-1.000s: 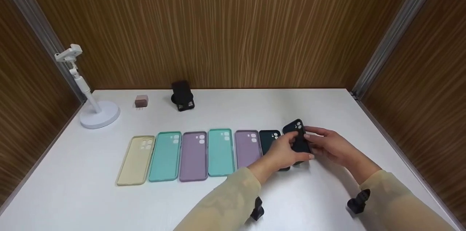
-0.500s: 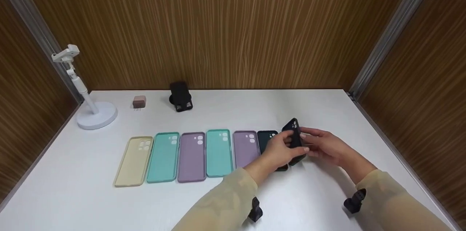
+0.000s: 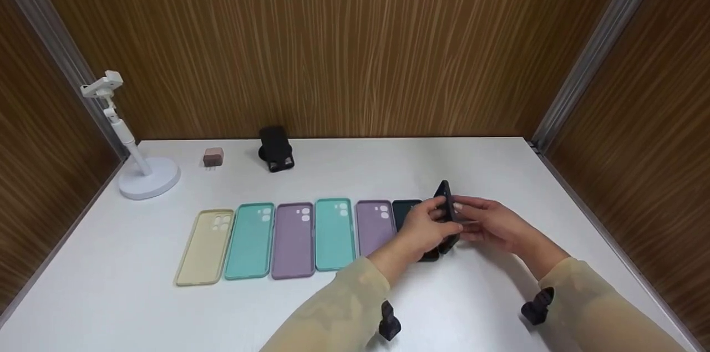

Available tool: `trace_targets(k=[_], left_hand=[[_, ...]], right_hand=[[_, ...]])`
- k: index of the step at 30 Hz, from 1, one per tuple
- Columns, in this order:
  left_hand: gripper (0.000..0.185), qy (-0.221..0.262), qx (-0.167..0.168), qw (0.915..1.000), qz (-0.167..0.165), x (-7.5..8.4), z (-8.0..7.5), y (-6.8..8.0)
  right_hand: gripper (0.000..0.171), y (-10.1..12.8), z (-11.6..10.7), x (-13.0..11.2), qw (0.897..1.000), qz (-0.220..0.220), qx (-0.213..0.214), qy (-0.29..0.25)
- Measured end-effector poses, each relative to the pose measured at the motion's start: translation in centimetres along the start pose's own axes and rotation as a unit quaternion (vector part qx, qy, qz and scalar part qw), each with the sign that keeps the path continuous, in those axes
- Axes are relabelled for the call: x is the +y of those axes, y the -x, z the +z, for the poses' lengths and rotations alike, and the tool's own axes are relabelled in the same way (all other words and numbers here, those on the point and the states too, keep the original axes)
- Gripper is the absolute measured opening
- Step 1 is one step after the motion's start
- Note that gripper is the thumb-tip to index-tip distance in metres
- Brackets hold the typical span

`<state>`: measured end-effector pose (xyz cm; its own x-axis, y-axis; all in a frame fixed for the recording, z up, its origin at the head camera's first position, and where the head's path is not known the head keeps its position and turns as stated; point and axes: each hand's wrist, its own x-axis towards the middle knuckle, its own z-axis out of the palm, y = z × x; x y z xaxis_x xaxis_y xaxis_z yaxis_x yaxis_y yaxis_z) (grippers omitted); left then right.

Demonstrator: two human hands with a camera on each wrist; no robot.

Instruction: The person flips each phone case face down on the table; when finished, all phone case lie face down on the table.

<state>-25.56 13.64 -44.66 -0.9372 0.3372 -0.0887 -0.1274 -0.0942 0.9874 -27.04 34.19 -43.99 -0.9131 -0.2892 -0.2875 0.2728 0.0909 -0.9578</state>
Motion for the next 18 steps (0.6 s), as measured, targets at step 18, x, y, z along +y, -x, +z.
trace_targets(k=[18], left_hand=[[0.075,0.041,-0.014,0.9985,0.032,0.44,-0.69,0.42]], right_hand=[[0.070,0.04,1.01,-0.21,0.996,-0.009,0.042,0.081]])
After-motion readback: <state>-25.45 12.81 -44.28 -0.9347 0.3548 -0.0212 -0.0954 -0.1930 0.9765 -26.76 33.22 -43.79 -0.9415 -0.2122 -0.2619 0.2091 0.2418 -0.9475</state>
